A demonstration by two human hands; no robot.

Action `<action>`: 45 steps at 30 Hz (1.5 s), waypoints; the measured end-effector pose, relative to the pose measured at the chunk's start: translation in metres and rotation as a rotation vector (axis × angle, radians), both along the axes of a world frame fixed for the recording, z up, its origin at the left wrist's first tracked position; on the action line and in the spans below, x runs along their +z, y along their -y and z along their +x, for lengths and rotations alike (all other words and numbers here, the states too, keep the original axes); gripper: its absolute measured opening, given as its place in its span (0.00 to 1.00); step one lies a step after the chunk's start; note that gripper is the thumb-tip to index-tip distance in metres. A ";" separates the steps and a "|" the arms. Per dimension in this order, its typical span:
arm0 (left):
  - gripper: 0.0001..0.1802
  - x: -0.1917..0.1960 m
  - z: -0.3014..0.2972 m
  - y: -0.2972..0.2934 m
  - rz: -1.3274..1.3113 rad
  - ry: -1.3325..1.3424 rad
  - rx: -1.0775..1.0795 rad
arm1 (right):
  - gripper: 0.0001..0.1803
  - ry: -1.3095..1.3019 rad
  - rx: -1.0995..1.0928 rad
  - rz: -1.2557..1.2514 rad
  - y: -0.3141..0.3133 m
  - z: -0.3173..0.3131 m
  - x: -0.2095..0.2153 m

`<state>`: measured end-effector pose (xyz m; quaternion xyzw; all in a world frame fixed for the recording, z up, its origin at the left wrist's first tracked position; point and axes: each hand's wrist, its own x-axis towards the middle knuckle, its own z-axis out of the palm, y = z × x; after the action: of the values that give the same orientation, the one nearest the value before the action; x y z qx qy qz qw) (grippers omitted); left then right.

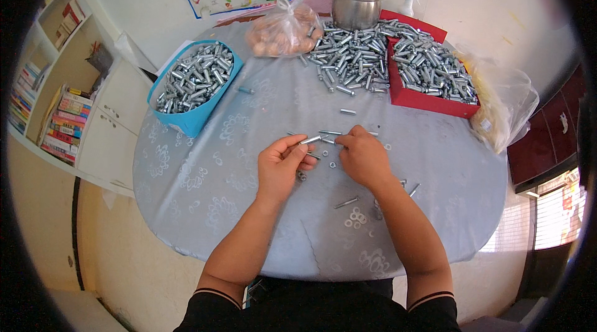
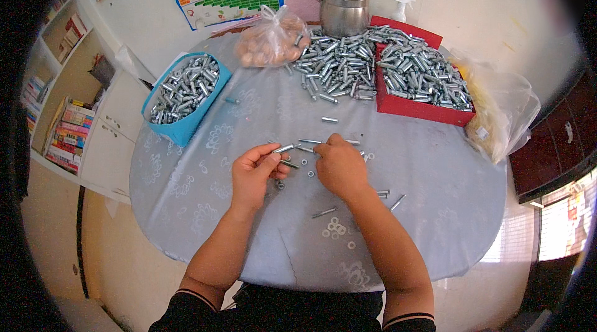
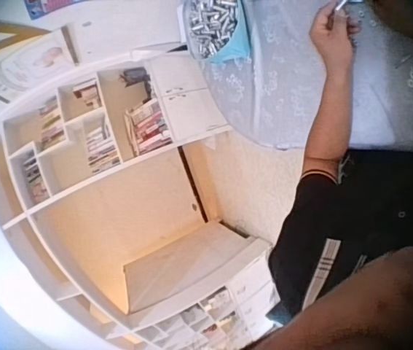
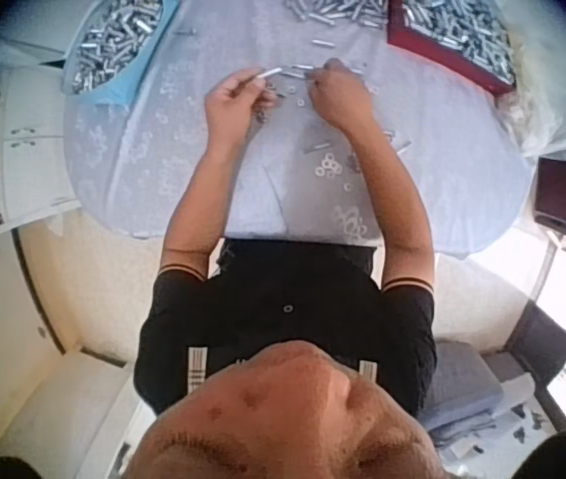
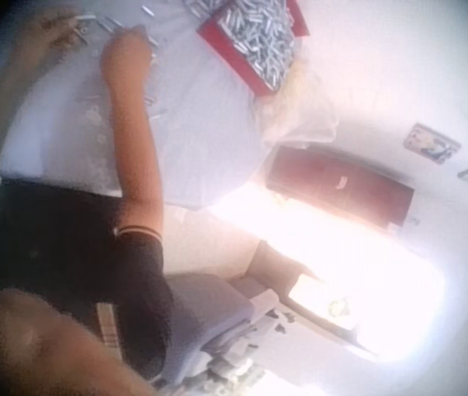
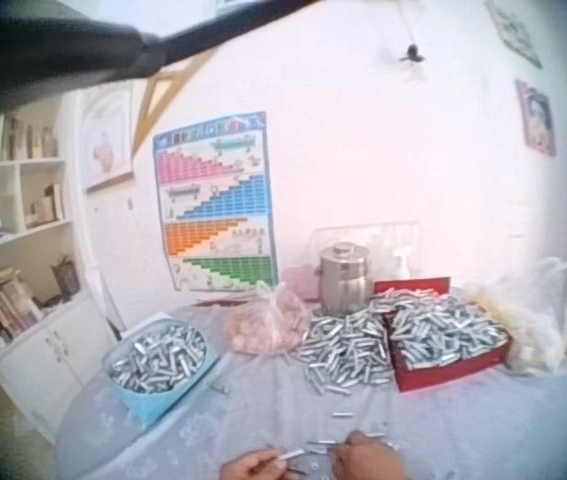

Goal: The person sits at a table and repeatedly picks up metal bolts and white washers. They thread the washers onto the bolts by hand and place the assembled units into a blue container.

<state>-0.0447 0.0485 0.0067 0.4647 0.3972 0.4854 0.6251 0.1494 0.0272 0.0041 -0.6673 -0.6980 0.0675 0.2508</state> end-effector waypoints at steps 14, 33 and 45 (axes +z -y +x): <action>0.13 -0.008 -0.004 -0.003 -0.017 0.039 -0.035 | 0.07 -0.009 0.020 -0.009 -0.020 -0.006 -0.006; 0.14 -0.008 0.004 0.010 -0.103 0.080 -0.264 | 0.08 -1.199 -0.100 -0.267 0.036 0.003 0.020; 0.14 -0.014 0.000 0.006 -0.149 0.125 -0.181 | 0.08 -0.821 -0.031 0.047 0.040 -0.004 0.006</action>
<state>-0.0443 0.0421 -0.0069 0.4198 0.3488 0.4243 0.7226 0.1458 -0.0125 0.0101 -0.5895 -0.5312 0.3084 0.5246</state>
